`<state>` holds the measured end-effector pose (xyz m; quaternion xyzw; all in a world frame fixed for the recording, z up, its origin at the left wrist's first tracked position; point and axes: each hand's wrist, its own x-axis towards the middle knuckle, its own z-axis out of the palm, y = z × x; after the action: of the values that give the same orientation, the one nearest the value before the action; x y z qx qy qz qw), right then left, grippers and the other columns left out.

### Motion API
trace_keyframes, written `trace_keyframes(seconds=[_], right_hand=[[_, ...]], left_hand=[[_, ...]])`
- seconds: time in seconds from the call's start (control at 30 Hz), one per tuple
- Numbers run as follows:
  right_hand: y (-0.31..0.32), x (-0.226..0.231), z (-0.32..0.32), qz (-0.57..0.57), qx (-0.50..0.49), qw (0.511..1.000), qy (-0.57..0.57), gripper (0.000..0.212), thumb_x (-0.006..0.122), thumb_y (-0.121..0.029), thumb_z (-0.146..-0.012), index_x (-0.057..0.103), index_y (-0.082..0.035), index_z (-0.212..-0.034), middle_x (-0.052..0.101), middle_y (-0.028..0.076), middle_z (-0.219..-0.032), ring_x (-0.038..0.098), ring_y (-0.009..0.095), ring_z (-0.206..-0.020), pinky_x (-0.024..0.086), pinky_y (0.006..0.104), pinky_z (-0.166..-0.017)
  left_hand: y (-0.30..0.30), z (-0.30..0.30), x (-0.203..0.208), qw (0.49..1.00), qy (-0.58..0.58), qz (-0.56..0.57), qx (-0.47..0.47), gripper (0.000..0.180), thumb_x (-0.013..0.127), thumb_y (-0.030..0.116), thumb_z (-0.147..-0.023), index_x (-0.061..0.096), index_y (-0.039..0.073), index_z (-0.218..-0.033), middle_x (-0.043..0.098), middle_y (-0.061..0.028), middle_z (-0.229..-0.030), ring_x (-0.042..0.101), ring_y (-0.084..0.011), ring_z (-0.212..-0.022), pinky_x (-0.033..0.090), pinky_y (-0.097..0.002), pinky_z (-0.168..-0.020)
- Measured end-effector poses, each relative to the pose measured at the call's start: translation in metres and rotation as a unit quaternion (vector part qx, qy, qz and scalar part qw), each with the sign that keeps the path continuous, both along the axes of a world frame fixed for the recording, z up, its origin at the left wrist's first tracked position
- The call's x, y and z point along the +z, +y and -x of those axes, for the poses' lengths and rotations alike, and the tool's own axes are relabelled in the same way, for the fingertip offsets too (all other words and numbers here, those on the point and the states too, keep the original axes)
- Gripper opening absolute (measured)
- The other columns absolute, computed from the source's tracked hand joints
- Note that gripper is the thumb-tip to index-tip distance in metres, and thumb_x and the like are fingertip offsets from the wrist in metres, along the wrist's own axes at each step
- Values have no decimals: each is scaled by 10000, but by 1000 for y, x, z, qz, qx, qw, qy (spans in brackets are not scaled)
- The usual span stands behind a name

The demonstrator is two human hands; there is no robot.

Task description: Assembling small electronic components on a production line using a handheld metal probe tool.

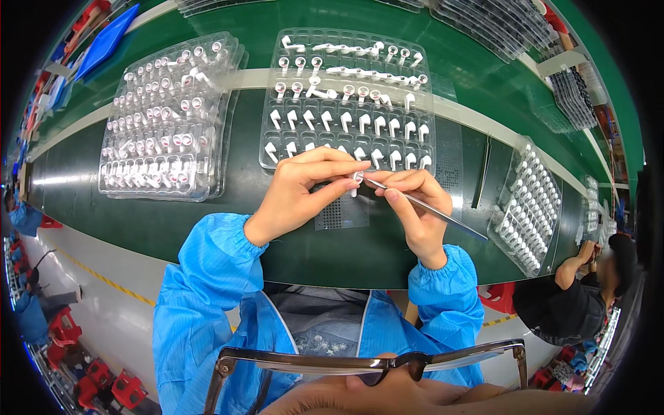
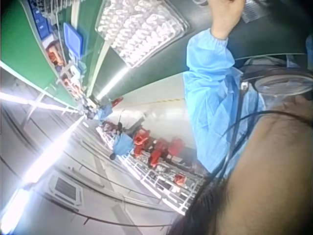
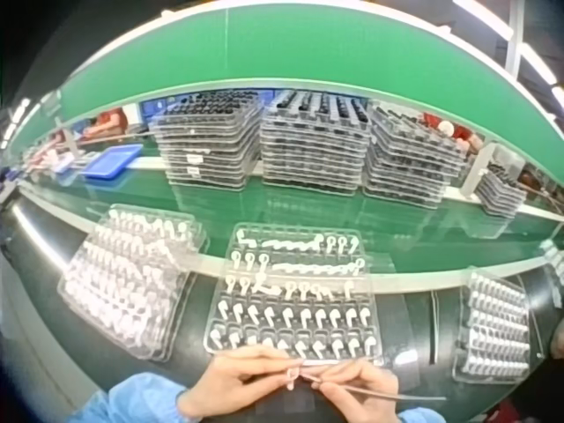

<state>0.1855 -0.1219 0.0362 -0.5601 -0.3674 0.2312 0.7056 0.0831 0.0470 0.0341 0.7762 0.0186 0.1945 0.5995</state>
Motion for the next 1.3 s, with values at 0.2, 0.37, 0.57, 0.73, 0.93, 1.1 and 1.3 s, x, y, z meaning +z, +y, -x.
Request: trace_keyframes(seconds=[0.2,0.37,0.57,0.73,0.93,1.1,1.3], right_hand=[[0,-2,0,-6,2,1000,3,64,567,88,-836,537,35,-858,637,173,-918,626,261,-981,508,321,-829],[0,-2,1,3,0,1000,-9,65,567,84,-838,538,32,-863,643,190,-943,625,250,-985,508,312,-822],[0,-1,1,1,-3,1000,-8,65,568,81,-839,538,32,-867,644,191,-948,625,248,-984,508,310,-821],[0,-4,0,-1,1,1000,-12,67,571,82,-837,538,31,-866,644,188,-948,624,252,-988,507,316,-827],[0,-3,0,-6,0,1000,-12,72,571,86,-834,539,29,-864,646,182,-938,627,250,-979,508,315,-822],[0,-3,0,1,-4,1000,-15,72,572,86,-831,540,29,-861,647,179,-927,630,246,-972,508,310,-817],[0,-3,1,0,-4,1000,-20,73,571,87,-831,538,30,-863,646,177,-925,629,244,-972,506,307,-816]], left_hand=[[0,0,1,1000,3,-6,-2,254,648,34,-808,674,55,-1060,649,-79,-933,613,-148,-809,490,-258,-685],[0,0,-4,1000,-2,20,-2,252,647,34,-809,674,54,-1058,650,-83,-933,613,-151,-811,489,-261,-684],[-1,0,-5,1000,-5,29,-3,253,646,32,-809,673,52,-1060,649,-84,-928,607,-152,-806,485,-262,-683],[0,0,-6,999,-8,37,-7,258,645,24,-808,672,51,-1063,646,-84,-925,600,-154,-806,480,-264,-684],[-1,0,-5,999,-9,44,-9,259,644,19,-808,671,50,-1064,646,-83,-930,599,-153,-804,480,-264,-684],[-1,0,-7,999,-11,51,-9,261,645,18,-807,670,49,-1065,645,-82,-933,598,-152,-806,481,-264,-686],[-1,0,-4,999,-6,36,-8,263,646,17,-805,671,49,-1065,645,-82,-937,598,-153,-810,481,-264,-691]])
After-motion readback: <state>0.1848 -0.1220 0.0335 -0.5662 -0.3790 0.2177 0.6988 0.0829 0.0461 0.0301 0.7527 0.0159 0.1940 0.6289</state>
